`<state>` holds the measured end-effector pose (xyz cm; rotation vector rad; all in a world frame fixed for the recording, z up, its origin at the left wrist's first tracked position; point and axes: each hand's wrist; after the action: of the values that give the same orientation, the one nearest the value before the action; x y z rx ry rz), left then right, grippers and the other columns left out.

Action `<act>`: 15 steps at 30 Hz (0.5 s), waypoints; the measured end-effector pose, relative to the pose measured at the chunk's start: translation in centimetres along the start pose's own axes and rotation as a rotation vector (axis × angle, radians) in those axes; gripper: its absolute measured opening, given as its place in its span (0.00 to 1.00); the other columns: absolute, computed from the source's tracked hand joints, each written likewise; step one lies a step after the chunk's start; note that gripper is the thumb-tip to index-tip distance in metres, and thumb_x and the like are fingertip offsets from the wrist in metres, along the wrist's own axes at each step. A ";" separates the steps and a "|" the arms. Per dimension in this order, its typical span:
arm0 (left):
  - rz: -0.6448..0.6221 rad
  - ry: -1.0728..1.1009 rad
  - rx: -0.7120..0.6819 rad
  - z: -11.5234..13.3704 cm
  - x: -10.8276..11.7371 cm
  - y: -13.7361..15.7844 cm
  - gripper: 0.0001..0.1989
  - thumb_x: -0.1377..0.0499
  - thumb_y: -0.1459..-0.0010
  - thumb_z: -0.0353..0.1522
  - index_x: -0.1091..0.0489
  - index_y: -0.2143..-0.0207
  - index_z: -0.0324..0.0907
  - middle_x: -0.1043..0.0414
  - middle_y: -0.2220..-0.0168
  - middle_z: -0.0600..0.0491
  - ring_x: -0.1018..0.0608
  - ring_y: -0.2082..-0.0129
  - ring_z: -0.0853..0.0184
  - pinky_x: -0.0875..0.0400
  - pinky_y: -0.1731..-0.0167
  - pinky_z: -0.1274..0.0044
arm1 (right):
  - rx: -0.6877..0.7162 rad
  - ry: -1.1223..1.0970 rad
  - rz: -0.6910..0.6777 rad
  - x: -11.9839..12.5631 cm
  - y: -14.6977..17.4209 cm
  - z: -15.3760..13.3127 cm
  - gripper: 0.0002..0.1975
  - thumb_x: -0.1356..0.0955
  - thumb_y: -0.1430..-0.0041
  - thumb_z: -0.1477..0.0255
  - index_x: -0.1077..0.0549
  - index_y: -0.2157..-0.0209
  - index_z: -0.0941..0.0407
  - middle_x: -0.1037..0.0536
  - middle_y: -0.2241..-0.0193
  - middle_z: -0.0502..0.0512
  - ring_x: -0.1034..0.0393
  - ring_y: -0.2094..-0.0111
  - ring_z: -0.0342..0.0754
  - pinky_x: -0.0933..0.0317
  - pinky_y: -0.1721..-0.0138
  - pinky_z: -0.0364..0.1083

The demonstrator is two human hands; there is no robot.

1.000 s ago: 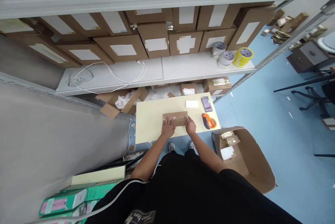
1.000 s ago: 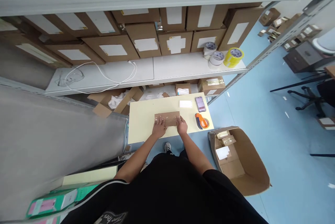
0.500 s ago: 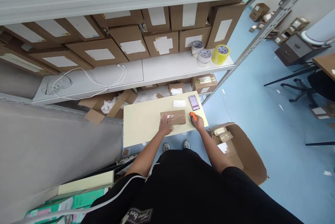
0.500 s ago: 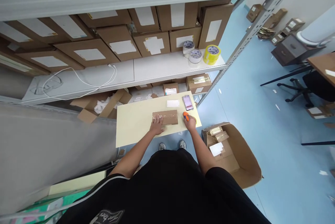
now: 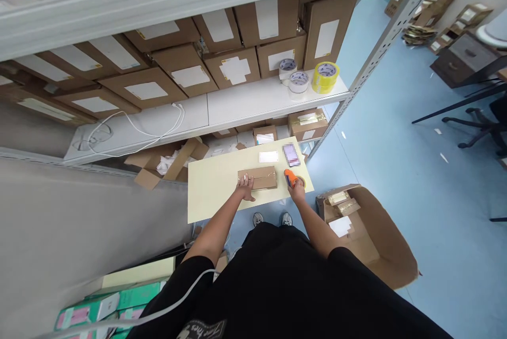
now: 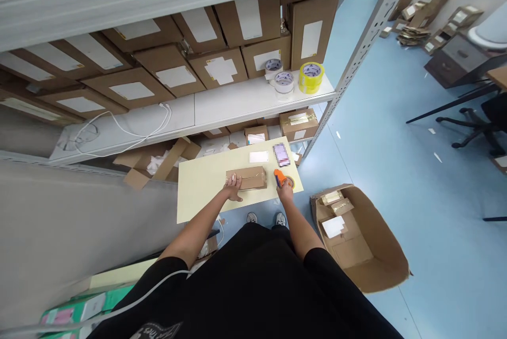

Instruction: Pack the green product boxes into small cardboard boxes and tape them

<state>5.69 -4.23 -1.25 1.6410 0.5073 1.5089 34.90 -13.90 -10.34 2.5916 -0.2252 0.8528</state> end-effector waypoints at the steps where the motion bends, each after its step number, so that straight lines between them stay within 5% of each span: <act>1: -0.006 0.009 -0.005 0.0 0.1 0.0 0.74 0.30 0.59 0.55 0.70 0.23 0.38 0.85 0.25 0.33 0.72 0.26 0.38 0.65 0.30 0.47 | -0.023 0.016 -0.001 0.0 0.0 -0.1 0.21 0.29 0.42 0.70 0.31 0.47 0.57 0.22 0.54 0.64 0.25 0.54 0.57 0.33 0.54 0.51; 9: -0.006 0.070 0.006 0.5 0.0 -0.2 0.76 0.31 0.63 0.60 0.68 0.23 0.41 0.84 0.25 0.34 0.73 0.26 0.37 0.67 0.31 0.45 | -0.017 0.084 -0.067 2.8 -2.1 -3.8 0.17 0.33 0.41 0.67 0.28 0.51 0.57 0.21 0.54 0.66 0.25 0.51 0.62 0.32 0.50 0.55; 15: 0.025 0.113 0.011 0.7 -0.6 -0.4 0.75 0.30 0.62 0.58 0.69 0.23 0.41 0.82 0.24 0.35 0.73 0.26 0.38 0.67 0.30 0.46 | 0.263 -0.161 -0.156 3.8 -0.6 -9.4 0.19 0.37 0.34 0.58 0.32 0.47 0.53 0.20 0.57 0.58 0.24 0.57 0.58 0.31 0.55 0.52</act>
<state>6.33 -4.65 -1.91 1.5820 0.5587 1.6261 33.06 -9.46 -1.34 2.8802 0.0488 0.6570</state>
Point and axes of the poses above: each hand's wrist, its own y-axis away from the middle knuckle, its own x-axis out of the back of the hand, z = x × y
